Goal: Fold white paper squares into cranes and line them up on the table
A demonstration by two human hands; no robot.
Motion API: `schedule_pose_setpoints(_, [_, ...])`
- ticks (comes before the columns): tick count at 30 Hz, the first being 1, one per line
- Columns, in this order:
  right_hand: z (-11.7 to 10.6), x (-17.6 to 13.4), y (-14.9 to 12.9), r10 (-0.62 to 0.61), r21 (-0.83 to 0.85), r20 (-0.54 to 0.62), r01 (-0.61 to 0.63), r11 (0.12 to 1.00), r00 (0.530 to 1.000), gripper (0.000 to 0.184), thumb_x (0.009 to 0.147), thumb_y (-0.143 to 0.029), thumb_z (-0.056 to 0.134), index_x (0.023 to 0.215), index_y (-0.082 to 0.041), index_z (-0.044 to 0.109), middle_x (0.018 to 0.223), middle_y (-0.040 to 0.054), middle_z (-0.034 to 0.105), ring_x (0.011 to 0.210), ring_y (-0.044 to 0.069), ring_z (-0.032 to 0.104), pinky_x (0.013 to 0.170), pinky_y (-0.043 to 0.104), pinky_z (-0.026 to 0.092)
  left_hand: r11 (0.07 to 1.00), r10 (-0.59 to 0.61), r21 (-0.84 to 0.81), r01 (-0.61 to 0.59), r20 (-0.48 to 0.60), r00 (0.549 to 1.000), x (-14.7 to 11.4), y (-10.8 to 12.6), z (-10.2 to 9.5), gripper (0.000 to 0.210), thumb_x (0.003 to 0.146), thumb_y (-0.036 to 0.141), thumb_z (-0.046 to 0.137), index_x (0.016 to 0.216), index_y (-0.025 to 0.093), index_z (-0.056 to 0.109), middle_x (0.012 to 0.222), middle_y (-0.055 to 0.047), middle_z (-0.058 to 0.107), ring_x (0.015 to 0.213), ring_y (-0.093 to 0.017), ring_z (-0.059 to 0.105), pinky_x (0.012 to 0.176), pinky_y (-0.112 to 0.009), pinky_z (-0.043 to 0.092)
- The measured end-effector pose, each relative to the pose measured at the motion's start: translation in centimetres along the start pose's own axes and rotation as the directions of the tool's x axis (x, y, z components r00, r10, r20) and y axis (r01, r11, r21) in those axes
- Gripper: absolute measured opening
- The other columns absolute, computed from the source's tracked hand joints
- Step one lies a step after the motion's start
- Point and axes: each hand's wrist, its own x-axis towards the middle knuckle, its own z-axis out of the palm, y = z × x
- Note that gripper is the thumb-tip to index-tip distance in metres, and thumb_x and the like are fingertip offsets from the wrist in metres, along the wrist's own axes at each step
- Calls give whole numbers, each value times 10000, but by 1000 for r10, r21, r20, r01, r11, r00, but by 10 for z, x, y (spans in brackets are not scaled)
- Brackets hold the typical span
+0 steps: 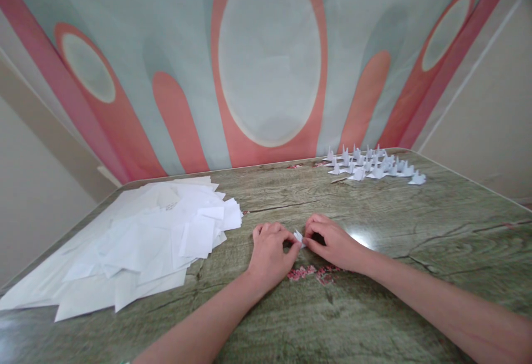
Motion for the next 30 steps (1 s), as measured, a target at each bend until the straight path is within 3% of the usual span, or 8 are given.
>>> schedule_pose_setpoints(11, [3, 1, -1, 12, -63, -8, -12, 998, 1000, 74, 777, -157, 547, 711, -178, 519, 786, 23, 528, 788, 165, 492, 711, 306, 400, 1000, -6, -7, 6, -10, 1000, -1, -1, 0, 93, 782, 309, 574, 774, 216, 583, 812, -1, 598, 861, -198, 499, 857, -394, 298])
schedule_pose_setpoints(23, [4, -1, -4, 31, 11, -31, -31, 999, 999, 22, 799, -170, 532, 807, -186, 520, 782, 16, 545, 749, 159, 496, 681, 298, 394, 1000, 4, 2, -4, -24, 1000, -1, -3, 3, 79, 773, 301, 585, 765, 222, 584, 807, 3, 606, 856, -201, 507, 873, -402, 300])
schedule_pose_setpoints(30, [5, -1, -3, 80, 23, -36, -79, 997, 996, 81, 789, -197, 552, 864, -184, 527, 832, 28, 552, 785, 166, 508, 691, 302, 408, 1000, -2, 4, 3, -21, 1000, 0, -3, 2, 105, 776, 324, 587, 768, 219, 583, 797, 5, 602, 842, -198, 511, 856, -391, 314])
